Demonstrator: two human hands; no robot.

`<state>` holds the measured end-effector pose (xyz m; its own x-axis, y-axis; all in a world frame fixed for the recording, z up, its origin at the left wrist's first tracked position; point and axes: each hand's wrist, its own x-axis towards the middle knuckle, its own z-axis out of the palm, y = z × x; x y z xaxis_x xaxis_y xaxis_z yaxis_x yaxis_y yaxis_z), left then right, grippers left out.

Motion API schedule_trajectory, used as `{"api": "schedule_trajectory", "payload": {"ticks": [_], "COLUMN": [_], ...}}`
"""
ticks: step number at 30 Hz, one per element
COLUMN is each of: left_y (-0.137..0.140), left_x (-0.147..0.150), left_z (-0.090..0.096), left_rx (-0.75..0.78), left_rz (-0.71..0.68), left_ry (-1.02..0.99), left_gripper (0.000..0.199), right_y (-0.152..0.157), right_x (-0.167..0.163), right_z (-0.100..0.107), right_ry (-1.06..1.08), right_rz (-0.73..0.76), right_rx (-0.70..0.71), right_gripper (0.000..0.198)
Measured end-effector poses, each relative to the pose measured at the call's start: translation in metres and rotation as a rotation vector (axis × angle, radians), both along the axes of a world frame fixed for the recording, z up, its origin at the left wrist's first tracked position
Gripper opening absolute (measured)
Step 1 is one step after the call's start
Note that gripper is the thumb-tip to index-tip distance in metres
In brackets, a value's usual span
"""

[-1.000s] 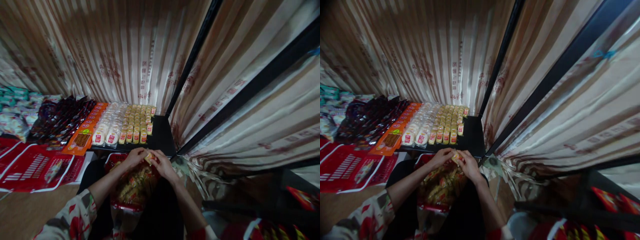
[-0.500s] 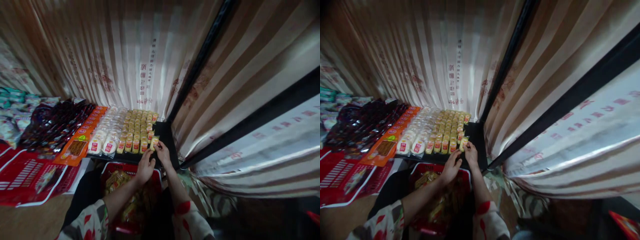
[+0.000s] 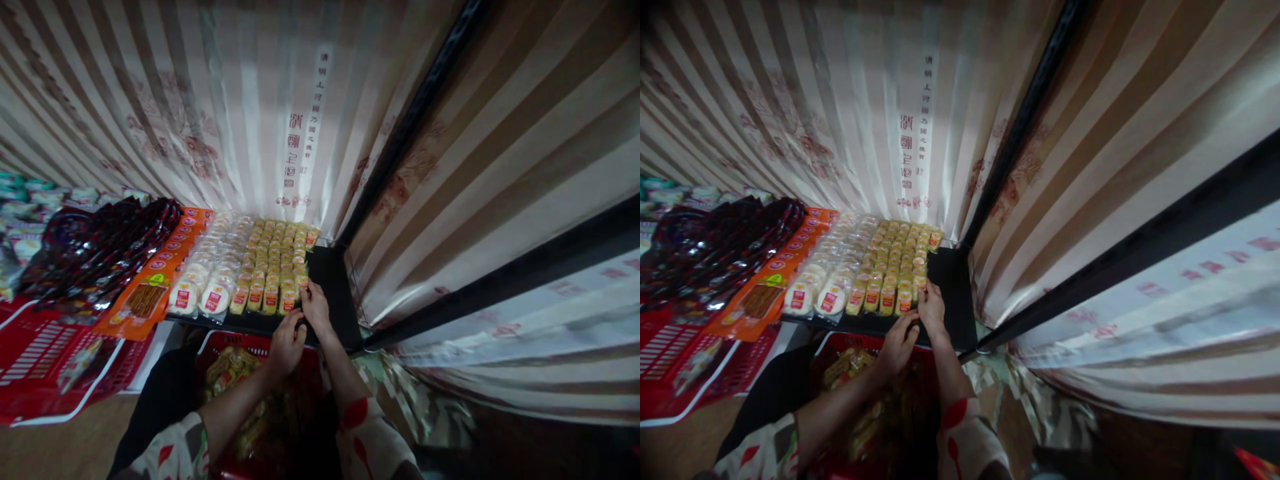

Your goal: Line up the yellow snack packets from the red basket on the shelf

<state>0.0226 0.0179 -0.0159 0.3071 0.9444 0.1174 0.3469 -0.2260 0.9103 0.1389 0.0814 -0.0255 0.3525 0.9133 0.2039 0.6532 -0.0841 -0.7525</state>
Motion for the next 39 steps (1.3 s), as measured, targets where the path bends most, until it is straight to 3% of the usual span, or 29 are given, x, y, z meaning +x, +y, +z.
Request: {"api": "schedule_trajectory", "payload": {"ticks": [9, 15, 20, 24, 34, 39], "left_y": [0.004, 0.002, -0.011, -0.029, -0.074, -0.088], "left_x": [-0.001, -0.002, -0.015, -0.031, -0.068, -0.098], "left_z": [-0.003, -0.003, -0.005, -0.008, -0.017, -0.042], "left_rx": [0.036, 0.055, 0.166, 0.229, -0.055, -0.252], "left_rz": [-0.009, 0.004, 0.000, -0.016, 0.047, 0.190], "left_ry": [-0.008, -0.003, -0.046, -0.056, 0.065, 0.376], "left_gripper": [0.030, 0.030, 0.028, 0.028, 0.029, 0.024], "right_y": [-0.001, -0.002, -0.004, -0.007, -0.023, -0.064], "right_x": [-0.001, -0.003, -0.004, -0.003, -0.006, -0.033], "right_z": [-0.003, 0.001, -0.001, -0.004, 0.003, 0.012], "right_ry": [-0.026, 0.145, 0.236, 0.214, 0.274, 0.285], "right_rz": [0.002, -0.053, -0.158, -0.144, -0.169, -0.225], "right_rx": [-0.003, -0.018, 0.038, 0.129, 0.136, 0.238], "right_gripper": [0.042, 0.044, 0.038, 0.032, 0.051, 0.044]}}
